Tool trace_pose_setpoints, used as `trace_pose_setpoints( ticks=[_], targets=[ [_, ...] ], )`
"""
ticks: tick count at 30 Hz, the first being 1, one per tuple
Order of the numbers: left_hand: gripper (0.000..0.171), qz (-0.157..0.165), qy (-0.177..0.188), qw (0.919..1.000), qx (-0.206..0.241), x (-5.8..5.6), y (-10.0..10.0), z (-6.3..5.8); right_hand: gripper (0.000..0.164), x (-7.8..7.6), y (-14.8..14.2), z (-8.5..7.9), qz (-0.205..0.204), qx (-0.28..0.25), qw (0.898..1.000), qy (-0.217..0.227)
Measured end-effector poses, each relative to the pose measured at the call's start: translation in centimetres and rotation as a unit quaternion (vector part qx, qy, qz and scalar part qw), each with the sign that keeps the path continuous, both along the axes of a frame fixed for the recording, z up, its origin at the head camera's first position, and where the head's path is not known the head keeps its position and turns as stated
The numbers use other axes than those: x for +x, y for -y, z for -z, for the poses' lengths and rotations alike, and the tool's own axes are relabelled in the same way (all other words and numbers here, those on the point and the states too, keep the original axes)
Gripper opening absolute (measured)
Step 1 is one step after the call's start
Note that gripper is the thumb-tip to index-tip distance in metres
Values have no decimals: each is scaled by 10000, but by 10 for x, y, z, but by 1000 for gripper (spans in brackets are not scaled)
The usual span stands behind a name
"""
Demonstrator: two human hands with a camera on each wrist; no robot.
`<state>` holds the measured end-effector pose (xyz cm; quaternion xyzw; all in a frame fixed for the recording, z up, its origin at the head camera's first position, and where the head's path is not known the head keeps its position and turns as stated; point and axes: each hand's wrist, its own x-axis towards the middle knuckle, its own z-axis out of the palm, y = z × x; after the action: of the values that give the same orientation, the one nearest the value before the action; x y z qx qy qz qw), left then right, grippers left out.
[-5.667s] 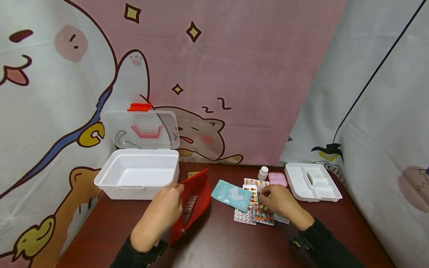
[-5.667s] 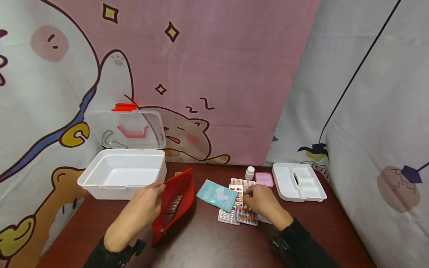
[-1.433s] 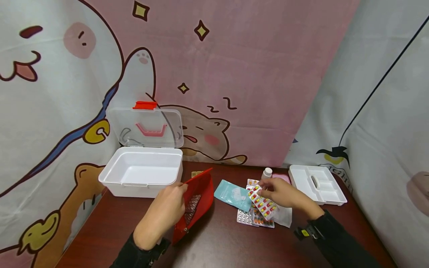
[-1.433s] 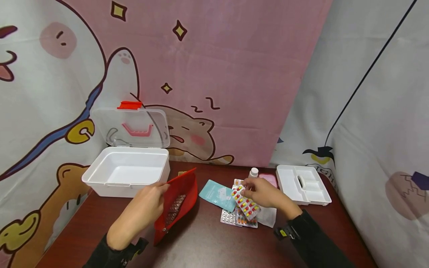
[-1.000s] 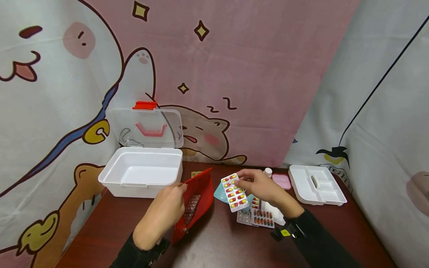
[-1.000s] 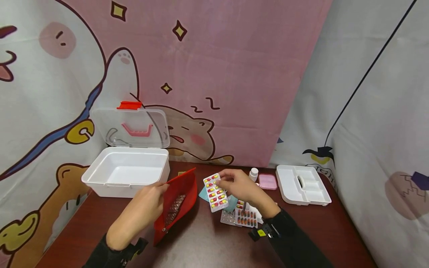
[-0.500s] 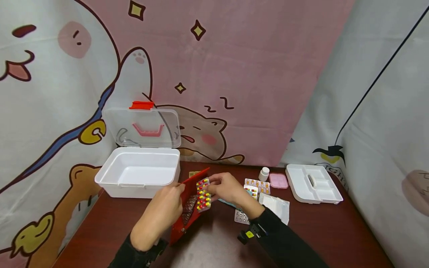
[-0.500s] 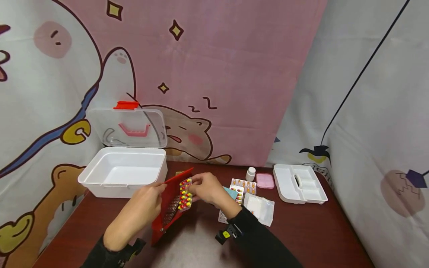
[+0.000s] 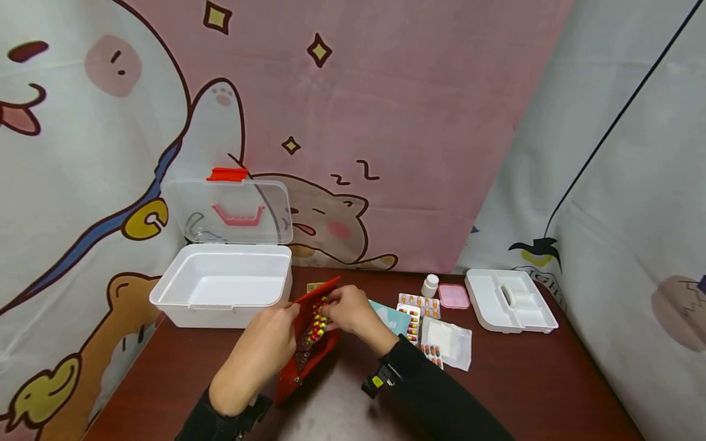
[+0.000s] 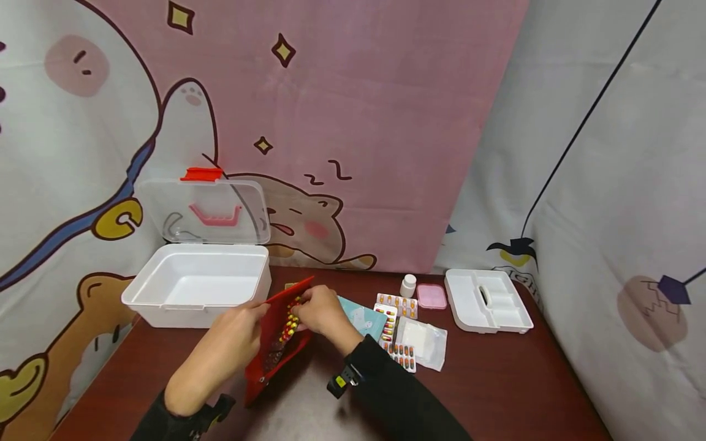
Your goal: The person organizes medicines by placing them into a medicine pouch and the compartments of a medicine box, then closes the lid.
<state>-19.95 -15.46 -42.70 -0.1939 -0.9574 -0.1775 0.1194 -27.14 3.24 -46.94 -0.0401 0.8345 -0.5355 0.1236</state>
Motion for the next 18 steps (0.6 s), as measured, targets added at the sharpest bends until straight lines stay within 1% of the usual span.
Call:
trace_pose_setpoints(
  ticks=[2, 5, 8, 11, 13, 16, 18],
  targets=[
    [21, 8, 16, 10000, 12, 0, 0, 0, 20, -1, 2, 2, 95, 358, 9990, -232],
    [21, 12, 30, 10000, 17, 0, 0, 0, 16, -1, 6, 5, 254, 895, 9938, -611],
    [21, 26, 16, 10000, 7, 0, 0, 0, 11, -2, 9, 8, 406, 1487, 9821, -1086],
    [22, 24, 7, 10000, 8, 0, 0, 0, 11, -2, 12, 11, 506, 1946, 9680, -1502],
    [23, 19, 2, 10000, 10, 0, 0, 0, 14, -2, 13, 14, 566, 2085, 9620, -1670],
    [23, 20, -8, 10000, 29, 0, 0, 1, 17, -3, 14, 17, 639, 2169, 9574, -1798],
    [24, 24, -22, 10000, 17, 0, 0, 1, 17, -3, 14, 18, 705, 2144, 9576, -1792]
  ],
)
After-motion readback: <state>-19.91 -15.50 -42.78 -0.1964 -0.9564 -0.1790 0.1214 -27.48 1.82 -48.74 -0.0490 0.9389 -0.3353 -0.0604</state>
